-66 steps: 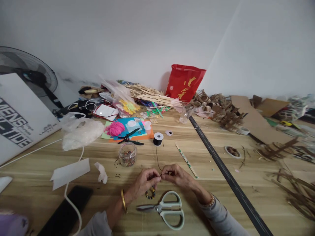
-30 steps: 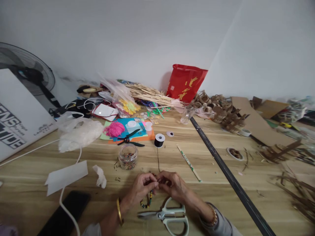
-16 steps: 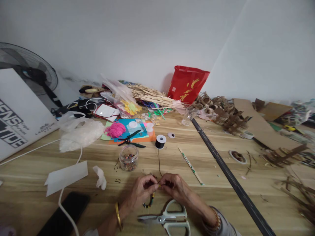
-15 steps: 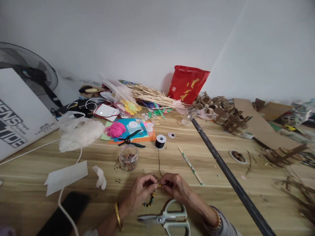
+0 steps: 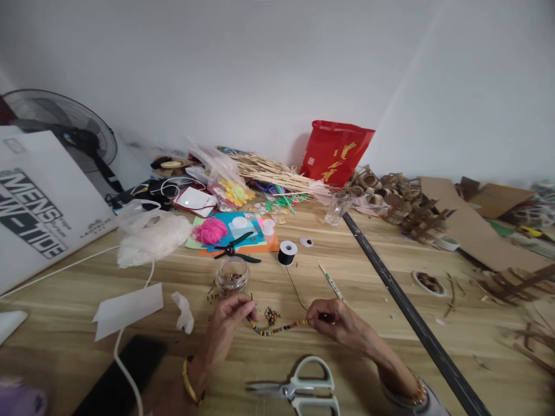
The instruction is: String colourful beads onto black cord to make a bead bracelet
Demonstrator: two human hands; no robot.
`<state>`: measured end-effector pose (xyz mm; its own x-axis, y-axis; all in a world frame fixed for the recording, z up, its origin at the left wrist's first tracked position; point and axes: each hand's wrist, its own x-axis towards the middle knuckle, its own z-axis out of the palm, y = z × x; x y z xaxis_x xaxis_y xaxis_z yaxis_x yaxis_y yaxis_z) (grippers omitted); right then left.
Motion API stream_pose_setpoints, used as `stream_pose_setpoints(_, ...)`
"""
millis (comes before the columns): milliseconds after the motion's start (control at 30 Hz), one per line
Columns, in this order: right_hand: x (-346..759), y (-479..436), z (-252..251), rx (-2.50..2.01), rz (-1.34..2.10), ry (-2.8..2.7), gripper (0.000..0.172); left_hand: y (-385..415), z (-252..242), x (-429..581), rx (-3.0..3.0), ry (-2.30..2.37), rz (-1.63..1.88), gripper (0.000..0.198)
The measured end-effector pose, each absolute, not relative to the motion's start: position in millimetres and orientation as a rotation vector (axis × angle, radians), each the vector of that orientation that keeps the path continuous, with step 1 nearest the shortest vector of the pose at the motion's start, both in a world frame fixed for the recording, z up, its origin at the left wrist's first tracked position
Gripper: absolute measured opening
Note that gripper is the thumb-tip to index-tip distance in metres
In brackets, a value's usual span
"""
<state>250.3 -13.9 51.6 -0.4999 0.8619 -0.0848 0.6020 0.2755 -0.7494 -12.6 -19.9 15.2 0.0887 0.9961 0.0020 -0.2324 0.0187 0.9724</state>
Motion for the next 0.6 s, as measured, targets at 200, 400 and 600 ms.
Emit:
stream_pose_setpoints(200, 254.5, -14.0, 54.4, -1.293, 1.188, -2.182, 0.013, -15.8, 13.5, -19.2, 1.047, 0.98, 1.255, 0.025)
stream_pose_setpoints(400, 249.8, -12.6, 47.2, -1.26, 1.298, -2.103, 0.016, -17.1, 7.4, -16.9, 1.094, 0.965, 1.126, 0.028)
stream_pose_setpoints(600, 242.3, -12.7, 38.3, -1.218, 1.422, -2.025, 0.018, -17.1, 5.4, -12.3, 1.108, 0.954, 1.046, 0.027)
